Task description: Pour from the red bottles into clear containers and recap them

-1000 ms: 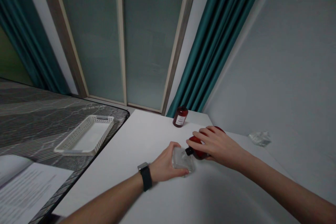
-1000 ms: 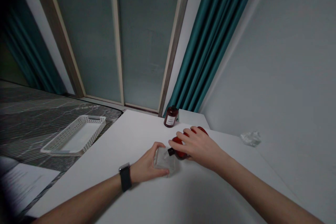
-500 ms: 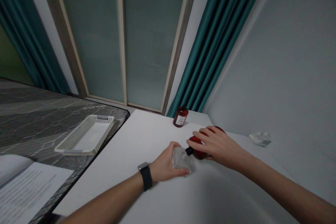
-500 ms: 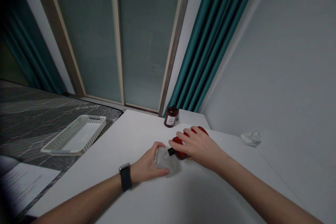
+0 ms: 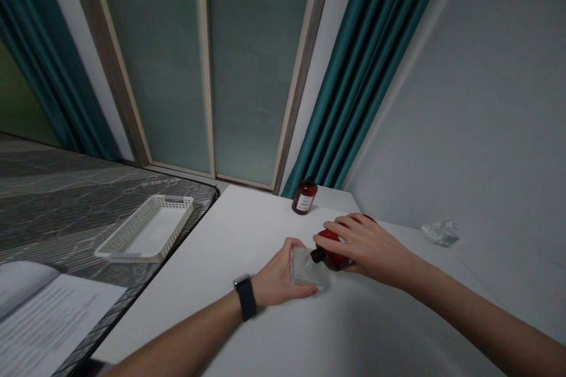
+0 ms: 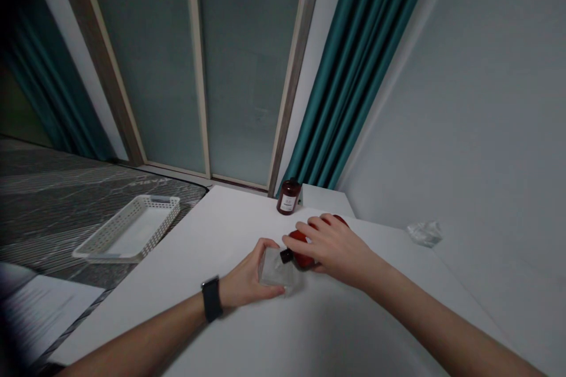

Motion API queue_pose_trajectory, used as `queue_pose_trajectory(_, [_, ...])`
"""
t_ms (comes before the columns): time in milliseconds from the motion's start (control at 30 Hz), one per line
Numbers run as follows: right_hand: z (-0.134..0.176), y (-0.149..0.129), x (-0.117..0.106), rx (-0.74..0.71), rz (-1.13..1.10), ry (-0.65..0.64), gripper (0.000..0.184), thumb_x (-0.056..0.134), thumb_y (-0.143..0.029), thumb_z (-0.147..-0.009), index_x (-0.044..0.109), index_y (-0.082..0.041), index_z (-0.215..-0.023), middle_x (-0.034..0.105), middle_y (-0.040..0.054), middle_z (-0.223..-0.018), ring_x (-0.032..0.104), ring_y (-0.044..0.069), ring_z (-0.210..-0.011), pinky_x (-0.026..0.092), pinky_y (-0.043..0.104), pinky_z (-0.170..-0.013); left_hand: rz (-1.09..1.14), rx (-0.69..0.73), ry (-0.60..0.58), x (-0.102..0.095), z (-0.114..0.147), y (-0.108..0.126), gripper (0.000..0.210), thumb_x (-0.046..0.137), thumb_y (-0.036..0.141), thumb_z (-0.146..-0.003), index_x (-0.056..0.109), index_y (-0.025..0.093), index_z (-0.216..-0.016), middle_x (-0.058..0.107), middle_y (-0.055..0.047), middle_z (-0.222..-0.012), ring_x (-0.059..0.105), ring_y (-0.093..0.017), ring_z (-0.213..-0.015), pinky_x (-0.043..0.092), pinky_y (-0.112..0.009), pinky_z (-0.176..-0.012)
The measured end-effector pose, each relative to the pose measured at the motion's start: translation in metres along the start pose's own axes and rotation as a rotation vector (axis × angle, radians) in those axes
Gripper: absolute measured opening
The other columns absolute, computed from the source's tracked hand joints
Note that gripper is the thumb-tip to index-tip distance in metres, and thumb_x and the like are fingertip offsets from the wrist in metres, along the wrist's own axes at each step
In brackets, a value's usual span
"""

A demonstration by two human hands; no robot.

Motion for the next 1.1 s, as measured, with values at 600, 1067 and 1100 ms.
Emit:
queue_pose_trajectory(600, [0.022, -0.017, 0.061, 0.545, -0.796, 0.41, 0.073, 0.078, -0.03, -0.069, 0.046, -0.028, -0.134, 0.062, 0.0108, -0.131, 0.061, 0.032, -0.119, 0.05, 0.05, -0.097, 0.012, -0.092, -0.032, -0.003, -0.004, -0.004, 0.067, 0.083, 0.025, -0.066, 0.034, 0.022, -0.112, 0.054, -0.002, -0.101, 0.055, -0.019, -0.088, 0.045, -0.031, -0.075])
queue_pose_trajectory(1067, [0.029, -0.049, 0.129, 0.909, -1.185, 0.801, 0.071, 0.071, -0.028, -0.072, 0.041, -0.026, -0.136, 0.054, 0.0113, -0.134, 0.055, 0.032, -0.123, 0.046, 0.055, -0.104, 0.053, -0.137, -0.041, -0.008, -0.008, -0.014, 0.068, 0.083, 0.021, -0.065, 0.033, 0.022, -0.111, 0.054, -0.001, -0.097, 0.057, -0.017, -0.083, 0.046, -0.03, -0.071])
queue_pose_trajectory(1100, [0.03, -0.049, 0.132, 0.922, -1.169, 0.815, 0.07, 0.07, -0.03, -0.073, 0.041, -0.026, -0.136, 0.053, 0.0119, -0.135, 0.055, 0.032, -0.123, 0.044, 0.056, -0.106, 0.07, -0.134, -0.043, -0.008, -0.008, -0.014, 0.068, 0.083, 0.021, -0.065, 0.032, 0.022, -0.11, 0.055, -0.001, -0.097, 0.058, -0.017, -0.083, 0.046, -0.03, -0.072])
Point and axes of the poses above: each hand's wrist, its own z-axis away from the middle knuckle, its own x-axis out of the palm, y = z × x, the point moved 2 cm from there along -z, towards the middle knuckle
